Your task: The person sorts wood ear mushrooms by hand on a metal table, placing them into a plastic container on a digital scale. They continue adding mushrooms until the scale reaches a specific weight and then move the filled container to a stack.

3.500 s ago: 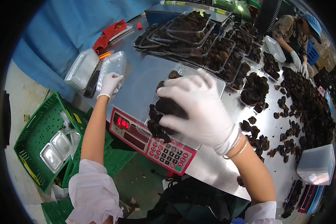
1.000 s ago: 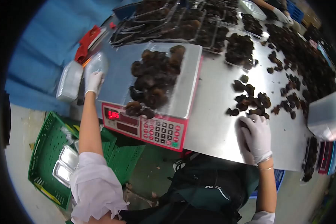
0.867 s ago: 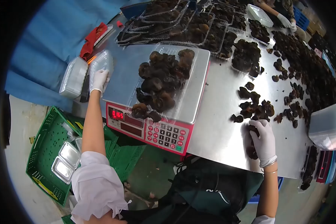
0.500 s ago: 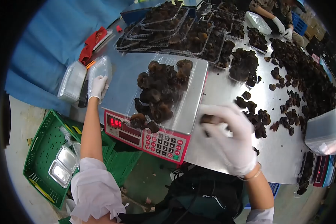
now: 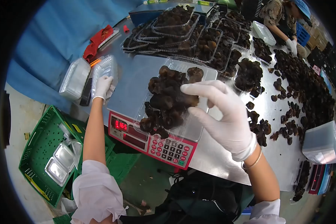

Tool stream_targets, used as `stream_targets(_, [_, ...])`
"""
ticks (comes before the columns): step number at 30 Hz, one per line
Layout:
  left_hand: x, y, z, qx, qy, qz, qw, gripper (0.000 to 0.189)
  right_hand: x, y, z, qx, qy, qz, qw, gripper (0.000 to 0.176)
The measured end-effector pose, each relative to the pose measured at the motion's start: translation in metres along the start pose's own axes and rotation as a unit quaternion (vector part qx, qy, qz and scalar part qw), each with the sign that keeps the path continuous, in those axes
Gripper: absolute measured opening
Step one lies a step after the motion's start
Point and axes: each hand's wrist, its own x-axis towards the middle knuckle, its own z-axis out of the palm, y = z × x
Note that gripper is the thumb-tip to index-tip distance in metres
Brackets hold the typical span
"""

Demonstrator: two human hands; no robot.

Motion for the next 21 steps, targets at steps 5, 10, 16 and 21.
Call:
stream_targets(5, [0.007, -0.009, 0.001, -0.014, -0.007, -0.017, 1.0, 0.023, -0.011, 0.015, -0.008, 0.017, 0.021, 0.031, 0.999, 0.043])
stream_targets(10, [-0.006, 0.005, -0.001, 0.005, 0.004, -0.02, 1.0, 0.026, -0.022, 0.025, -0.006, -0.014, 0.013, 0.041, 0.999, 0.042])
stream_targets(16, [-0.012, 0.013, -0.002, 0.014, 0.017, -0.001, 1.0, 0.026, -0.015, 0.023, -0.004, -0.052, 0.007, 0.049, 0.997, 0.044])
stream_targets(21, [-0.016, 0.017, -0.004, 0.004, 0.016, 0.011, 1.0, 0.023, 0.008, 0.032, 0.002, -0.047, 0.059, 0.026, 0.997, 0.043])
